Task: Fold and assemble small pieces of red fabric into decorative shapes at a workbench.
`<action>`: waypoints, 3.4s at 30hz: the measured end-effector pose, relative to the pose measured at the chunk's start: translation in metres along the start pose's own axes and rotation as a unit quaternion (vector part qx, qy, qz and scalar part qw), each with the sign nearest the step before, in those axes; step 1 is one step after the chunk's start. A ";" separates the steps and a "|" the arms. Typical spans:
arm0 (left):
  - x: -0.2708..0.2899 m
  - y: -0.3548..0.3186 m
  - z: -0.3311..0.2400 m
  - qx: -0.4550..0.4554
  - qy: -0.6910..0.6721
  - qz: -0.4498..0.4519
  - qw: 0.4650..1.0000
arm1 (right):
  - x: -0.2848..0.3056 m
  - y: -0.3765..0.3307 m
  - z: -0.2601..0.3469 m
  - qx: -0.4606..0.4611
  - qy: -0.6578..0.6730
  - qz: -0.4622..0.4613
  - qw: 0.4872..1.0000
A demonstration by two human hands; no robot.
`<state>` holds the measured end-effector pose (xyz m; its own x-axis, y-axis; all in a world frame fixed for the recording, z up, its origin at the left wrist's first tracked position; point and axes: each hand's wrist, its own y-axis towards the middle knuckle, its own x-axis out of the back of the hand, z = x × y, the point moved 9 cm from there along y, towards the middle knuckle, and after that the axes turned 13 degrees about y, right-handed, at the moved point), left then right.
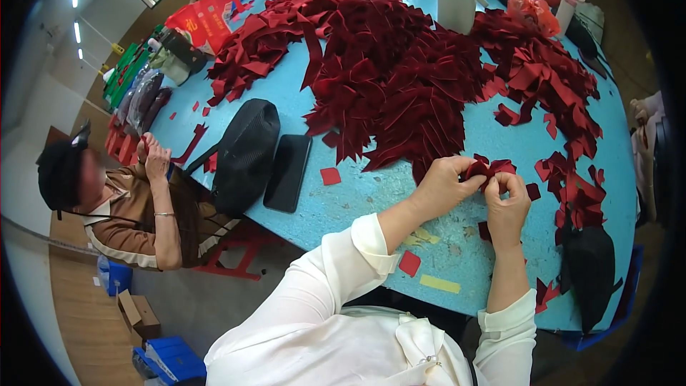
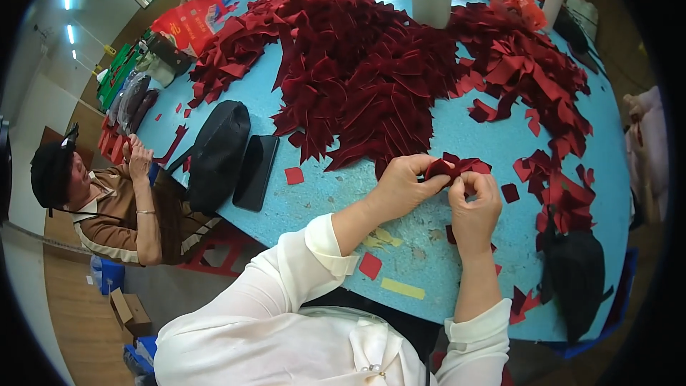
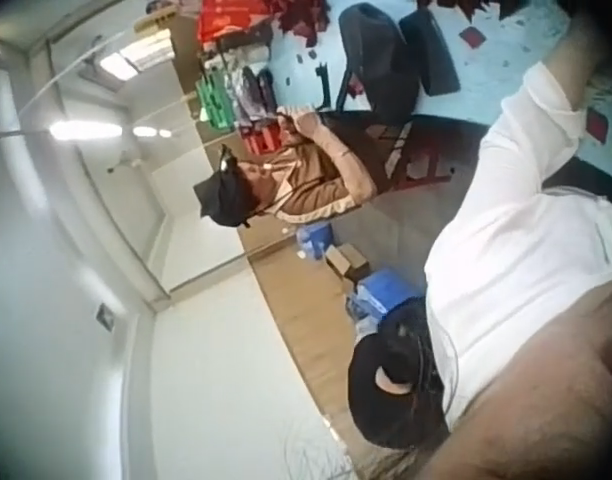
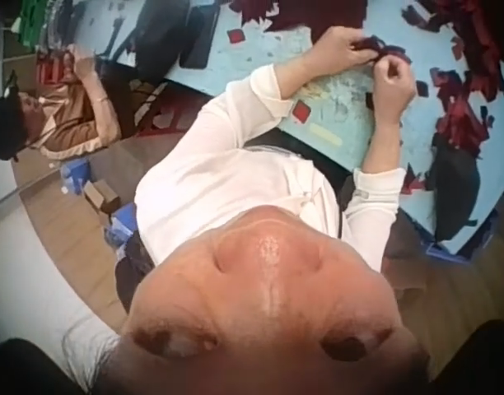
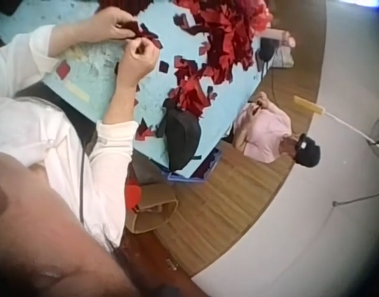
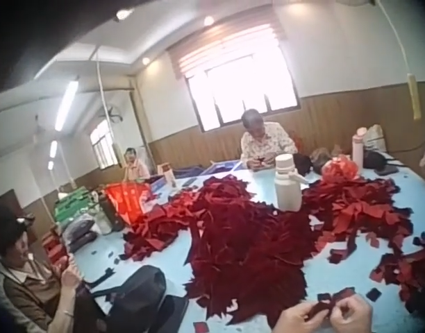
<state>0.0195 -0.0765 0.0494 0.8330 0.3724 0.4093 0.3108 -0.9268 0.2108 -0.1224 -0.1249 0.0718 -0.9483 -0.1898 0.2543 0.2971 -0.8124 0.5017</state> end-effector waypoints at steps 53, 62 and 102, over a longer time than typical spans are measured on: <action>0.008 -0.003 -0.046 -0.243 0.317 -0.159 0.903 | -0.009 -0.002 0.008 0.103 -0.136 0.043 0.984; 0.004 -0.001 -0.042 -0.236 0.369 -0.148 0.887 | -0.014 -0.005 0.007 0.116 -0.162 0.061 0.978; -0.001 0.003 0.027 0.164 0.053 0.063 0.983 | -0.026 -0.010 0.007 0.158 -0.152 0.081 0.972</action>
<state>0.0317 -0.0810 0.0251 0.8273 0.2402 0.5078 0.3537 -0.9250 -0.1388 -0.1001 -0.1081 0.0655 -0.8236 -0.0901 0.5599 0.5050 -0.5658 0.6518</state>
